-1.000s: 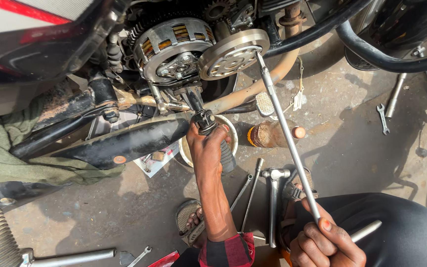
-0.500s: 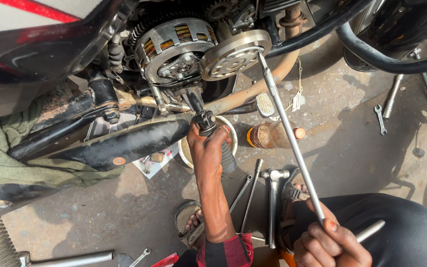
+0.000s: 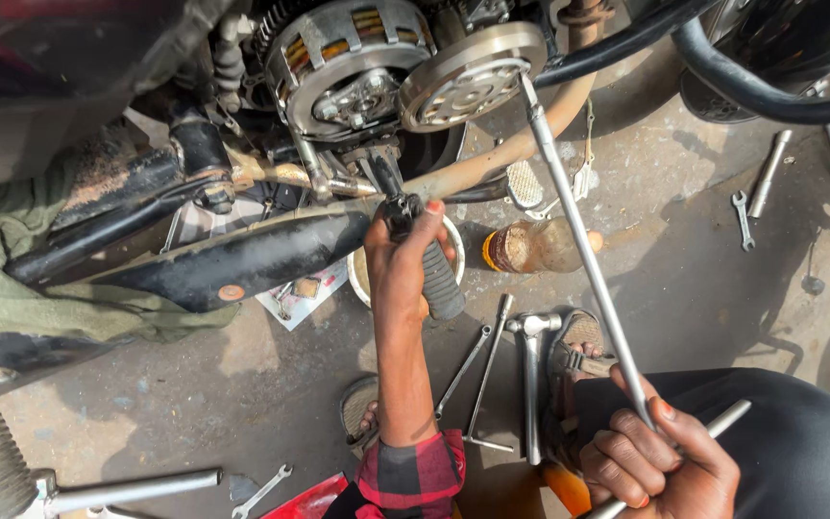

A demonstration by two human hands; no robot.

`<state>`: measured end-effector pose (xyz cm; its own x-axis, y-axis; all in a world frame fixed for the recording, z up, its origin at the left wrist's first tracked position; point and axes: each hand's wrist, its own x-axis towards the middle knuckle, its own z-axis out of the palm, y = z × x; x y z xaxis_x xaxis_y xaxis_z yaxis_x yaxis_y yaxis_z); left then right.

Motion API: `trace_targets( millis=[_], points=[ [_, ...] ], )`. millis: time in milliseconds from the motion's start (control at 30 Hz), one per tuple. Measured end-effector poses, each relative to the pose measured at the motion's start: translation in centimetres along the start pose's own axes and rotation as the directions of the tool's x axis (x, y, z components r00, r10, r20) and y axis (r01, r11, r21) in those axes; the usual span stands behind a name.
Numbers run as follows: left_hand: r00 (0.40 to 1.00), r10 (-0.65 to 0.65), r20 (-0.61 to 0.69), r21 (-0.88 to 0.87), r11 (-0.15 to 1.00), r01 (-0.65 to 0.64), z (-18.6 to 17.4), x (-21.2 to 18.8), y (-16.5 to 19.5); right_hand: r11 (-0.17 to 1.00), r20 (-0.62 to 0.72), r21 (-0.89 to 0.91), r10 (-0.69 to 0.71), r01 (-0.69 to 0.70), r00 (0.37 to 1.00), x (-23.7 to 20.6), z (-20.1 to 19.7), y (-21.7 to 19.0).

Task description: The person uses a T-handle wrench and a hammer to work on the motorcycle engine, repeatedly striking the wrench to loosen or adjust a component. They also pour liquid from a bottle into a bowl and handle small parts.

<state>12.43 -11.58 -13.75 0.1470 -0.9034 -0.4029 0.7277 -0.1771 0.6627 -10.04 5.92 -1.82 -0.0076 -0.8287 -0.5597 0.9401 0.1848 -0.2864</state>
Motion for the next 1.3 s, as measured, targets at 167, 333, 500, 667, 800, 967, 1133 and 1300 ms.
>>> trace_targets(
  millis=[167, 333, 500, 667, 800, 967, 1133, 1300],
  points=[
    [0.987, -0.149, 0.066, -0.124, 0.980, 0.157, -0.1, 1.0, 1.2, 1.000, 0.002, 0.006, -0.013, 0.013, 1.000, -0.8, 1.3, 0.4],
    [0.999, -0.038, -0.007, -0.020, 0.999, 0.038, 1.3, 1.0, 1.5, 0.986, 0.120, 0.151, 0.050, -0.068, 0.992, -0.5, 1.3, 1.2],
    [0.997, 0.048, -0.063, 0.176, 0.984, -0.036, 1.2, 1.1, 0.5, 0.997, 0.052, 0.076, -0.019, 0.015, 0.998, -1.0, -0.9, 0.4],
    [0.993, 0.087, -0.085, 0.113, 0.991, -0.078, 0.9, 0.7, 0.0, 0.993, -0.011, -0.081, -0.093, 0.092, 0.996, -1.0, -5.1, -0.9],
    [0.991, 0.099, -0.089, 0.141, 0.986, -0.086, 1.2, 0.1, 0.1, 0.963, 0.525, 0.263, -0.090, -0.061, 0.846, 1.6, -7.5, -1.1],
    [0.997, 0.054, -0.062, 0.063, 0.997, -0.050, 1.2, 0.5, 0.4, 0.928, 0.611, 0.295, 0.000, -0.228, 0.791, 1.1, -8.1, 0.2],
    [0.991, 0.122, -0.055, 0.158, 0.981, -0.112, 1.1, 0.0, 0.8, 0.935, 0.639, 0.270, 0.005, -0.230, 0.769, 1.1, -8.2, -0.1],
    [0.990, 0.123, -0.069, 0.143, 0.983, -0.112, 1.7, 0.1, 0.9, 0.946, 0.766, 0.195, 0.018, -0.259, 0.643, 3.7, -8.2, 0.3]
  ],
)
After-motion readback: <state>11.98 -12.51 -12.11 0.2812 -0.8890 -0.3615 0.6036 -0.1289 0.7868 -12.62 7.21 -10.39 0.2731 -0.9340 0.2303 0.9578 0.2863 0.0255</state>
